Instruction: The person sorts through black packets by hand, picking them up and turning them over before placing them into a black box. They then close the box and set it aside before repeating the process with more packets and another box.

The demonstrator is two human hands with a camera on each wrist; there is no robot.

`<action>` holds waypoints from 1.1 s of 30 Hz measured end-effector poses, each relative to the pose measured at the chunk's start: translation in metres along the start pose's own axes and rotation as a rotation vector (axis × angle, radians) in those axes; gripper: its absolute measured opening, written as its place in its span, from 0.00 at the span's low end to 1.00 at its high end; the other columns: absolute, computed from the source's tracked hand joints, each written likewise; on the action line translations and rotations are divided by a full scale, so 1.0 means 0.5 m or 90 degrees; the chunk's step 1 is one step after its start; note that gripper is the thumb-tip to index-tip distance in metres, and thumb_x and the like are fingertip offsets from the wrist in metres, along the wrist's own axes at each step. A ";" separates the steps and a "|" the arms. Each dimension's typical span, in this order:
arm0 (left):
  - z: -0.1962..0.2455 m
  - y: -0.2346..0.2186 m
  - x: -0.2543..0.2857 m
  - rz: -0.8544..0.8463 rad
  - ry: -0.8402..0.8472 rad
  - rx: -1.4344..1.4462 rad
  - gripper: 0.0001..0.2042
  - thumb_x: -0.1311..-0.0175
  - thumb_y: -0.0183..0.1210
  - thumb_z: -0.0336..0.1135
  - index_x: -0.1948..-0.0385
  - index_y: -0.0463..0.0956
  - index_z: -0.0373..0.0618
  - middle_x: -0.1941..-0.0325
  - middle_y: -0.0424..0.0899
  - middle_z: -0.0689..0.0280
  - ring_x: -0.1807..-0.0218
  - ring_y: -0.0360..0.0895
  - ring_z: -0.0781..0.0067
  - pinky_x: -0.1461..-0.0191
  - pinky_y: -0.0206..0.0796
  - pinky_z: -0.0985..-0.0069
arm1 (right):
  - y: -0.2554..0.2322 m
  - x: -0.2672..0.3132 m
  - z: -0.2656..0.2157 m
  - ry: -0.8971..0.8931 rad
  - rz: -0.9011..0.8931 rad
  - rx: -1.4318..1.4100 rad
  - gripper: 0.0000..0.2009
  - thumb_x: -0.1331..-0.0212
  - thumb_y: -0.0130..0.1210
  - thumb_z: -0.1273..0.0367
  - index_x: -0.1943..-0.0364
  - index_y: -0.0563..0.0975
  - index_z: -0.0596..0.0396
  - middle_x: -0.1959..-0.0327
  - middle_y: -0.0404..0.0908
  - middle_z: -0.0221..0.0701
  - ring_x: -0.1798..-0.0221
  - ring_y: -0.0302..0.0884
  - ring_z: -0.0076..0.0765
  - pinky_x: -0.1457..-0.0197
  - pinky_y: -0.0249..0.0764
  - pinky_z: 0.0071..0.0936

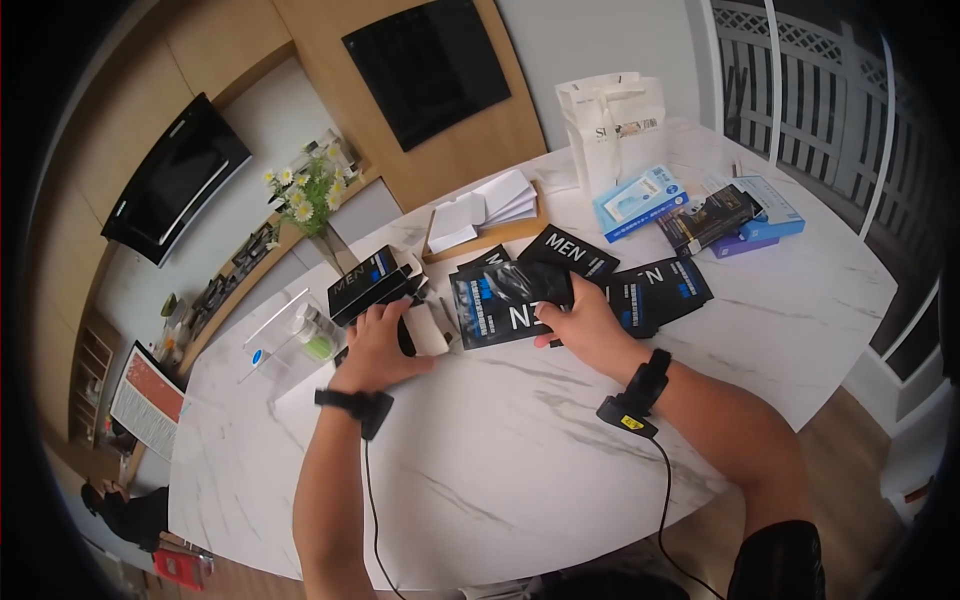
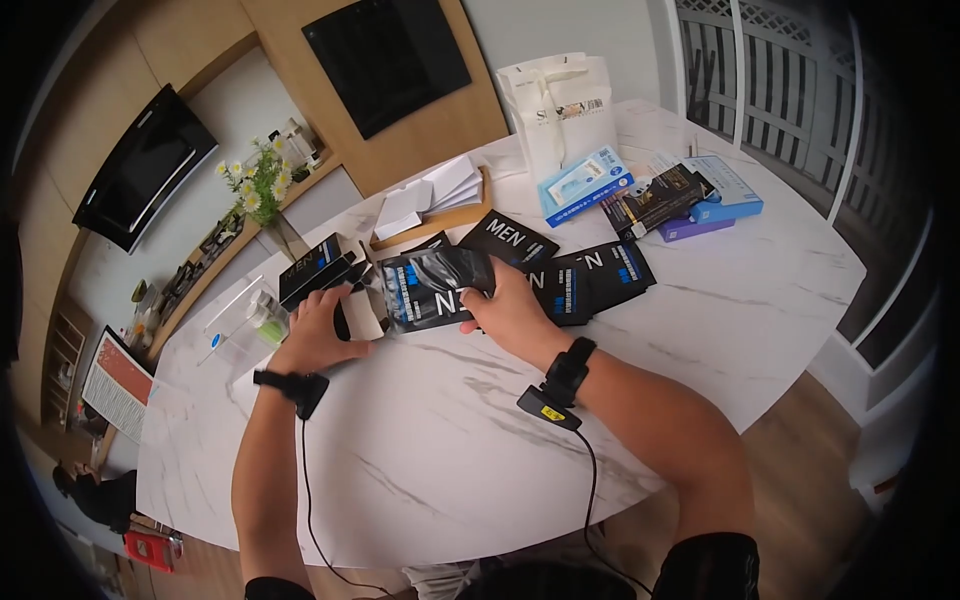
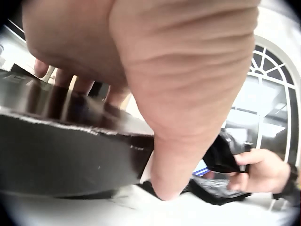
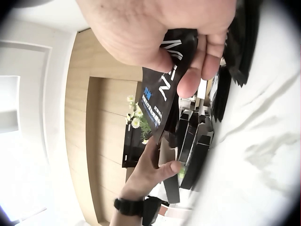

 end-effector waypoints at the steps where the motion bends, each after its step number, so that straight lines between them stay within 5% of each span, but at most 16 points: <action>1: 0.031 -0.016 0.031 0.049 0.032 0.073 0.55 0.61 0.83 0.49 0.24 0.64 0.50 0.29 0.70 0.52 0.27 0.67 0.44 0.21 0.53 0.49 | 0.003 0.003 -0.006 0.004 -0.008 -0.010 0.17 0.30 0.54 0.81 0.39 0.73 0.65 0.51 0.81 0.36 0.60 0.86 0.28 0.65 0.89 0.25; 5: 0.107 -0.041 0.137 0.159 0.215 0.192 0.57 0.63 0.85 0.45 0.24 0.62 0.45 0.31 0.69 0.50 0.29 0.68 0.45 0.23 0.56 0.54 | 0.031 0.028 -0.055 0.032 -0.062 -0.075 0.15 0.30 0.57 0.77 0.41 0.75 0.62 0.52 0.84 0.32 0.56 0.87 0.31 0.62 0.88 0.30; 15: 0.113 -0.052 0.190 0.256 0.187 0.108 0.61 0.69 0.86 0.49 0.25 0.62 0.40 0.33 0.69 0.48 0.31 0.67 0.44 0.26 0.54 0.51 | 0.088 0.058 -0.069 0.046 -0.133 -0.020 0.17 0.30 0.59 0.77 0.40 0.74 0.65 0.51 0.81 0.33 0.55 0.84 0.29 0.60 0.91 0.30; 18: 0.108 -0.031 0.194 0.162 0.174 0.069 0.59 0.69 0.86 0.50 0.27 0.65 0.40 0.33 0.70 0.51 0.30 0.67 0.46 0.25 0.55 0.51 | 0.061 0.039 -0.055 0.069 -0.148 0.046 0.16 0.30 0.59 0.77 0.42 0.75 0.66 0.53 0.83 0.33 0.59 0.84 0.28 0.60 0.90 0.29; 21: 0.099 0.029 0.208 0.064 0.188 0.032 0.54 0.63 0.83 0.58 0.31 0.69 0.39 0.33 0.71 0.51 0.32 0.68 0.46 0.25 0.55 0.52 | 0.044 0.028 -0.070 0.113 -0.293 0.150 0.14 0.32 0.60 0.77 0.45 0.77 0.67 0.55 0.85 0.34 0.63 0.85 0.28 0.62 0.87 0.27; 25: 0.093 0.059 0.220 0.058 0.223 -0.033 0.58 0.54 0.76 0.69 0.24 0.62 0.40 0.25 0.67 0.47 0.26 0.65 0.41 0.22 0.53 0.44 | 0.037 0.048 -0.087 0.208 -0.383 0.281 0.11 0.33 0.61 0.77 0.49 0.78 0.67 0.61 0.86 0.34 0.71 0.86 0.29 0.63 0.83 0.28; 27: 0.110 0.013 0.230 0.078 0.232 0.036 0.58 0.51 0.78 0.65 0.23 0.59 0.39 0.23 0.65 0.45 0.23 0.62 0.39 0.19 0.50 0.45 | 0.044 0.069 -0.094 0.215 -0.426 0.347 0.13 0.34 0.61 0.77 0.47 0.79 0.66 0.65 0.87 0.35 0.71 0.87 0.28 0.63 0.82 0.27; 29: 0.138 -0.036 0.237 0.058 0.240 0.321 0.57 0.51 0.82 0.57 0.22 0.57 0.37 0.23 0.66 0.43 0.20 0.61 0.40 0.18 0.53 0.52 | 0.082 0.097 -0.125 0.214 -0.448 0.487 0.15 0.35 0.61 0.77 0.45 0.80 0.63 0.69 0.86 0.36 0.72 0.86 0.27 0.63 0.81 0.27; 30: 0.156 -0.028 0.244 0.040 0.250 0.429 0.58 0.50 0.84 0.48 0.21 0.54 0.36 0.25 0.68 0.43 0.22 0.64 0.42 0.20 0.57 0.58 | 0.111 0.112 -0.144 0.176 -0.513 0.548 0.18 0.37 0.63 0.76 0.42 0.81 0.62 0.69 0.88 0.36 0.70 0.87 0.31 0.62 0.82 0.26; 31: 0.183 -0.030 0.253 0.022 0.287 0.540 0.55 0.46 0.82 0.43 0.20 0.52 0.36 0.28 0.73 0.45 0.28 0.73 0.47 0.24 0.63 0.60 | 0.131 0.129 -0.162 0.003 -0.556 0.598 0.19 0.41 0.64 0.75 0.43 0.83 0.58 0.68 0.89 0.39 0.67 0.90 0.38 0.59 0.82 0.30; 33: 0.218 -0.012 0.268 -0.140 0.248 0.636 0.50 0.41 0.78 0.37 0.21 0.52 0.38 0.36 0.81 0.51 0.36 0.81 0.52 0.29 0.70 0.63 | 0.162 0.164 -0.179 0.022 -0.594 0.622 0.19 0.43 0.66 0.74 0.45 0.84 0.55 0.65 0.89 0.40 0.62 0.91 0.45 0.55 0.82 0.33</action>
Point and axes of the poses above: each hand's wrist, its own x-axis away from the middle knuckle, its own y-axis out of the palm, z = x × y, the point moved 6 cm from there along -x, towards the middle knuckle
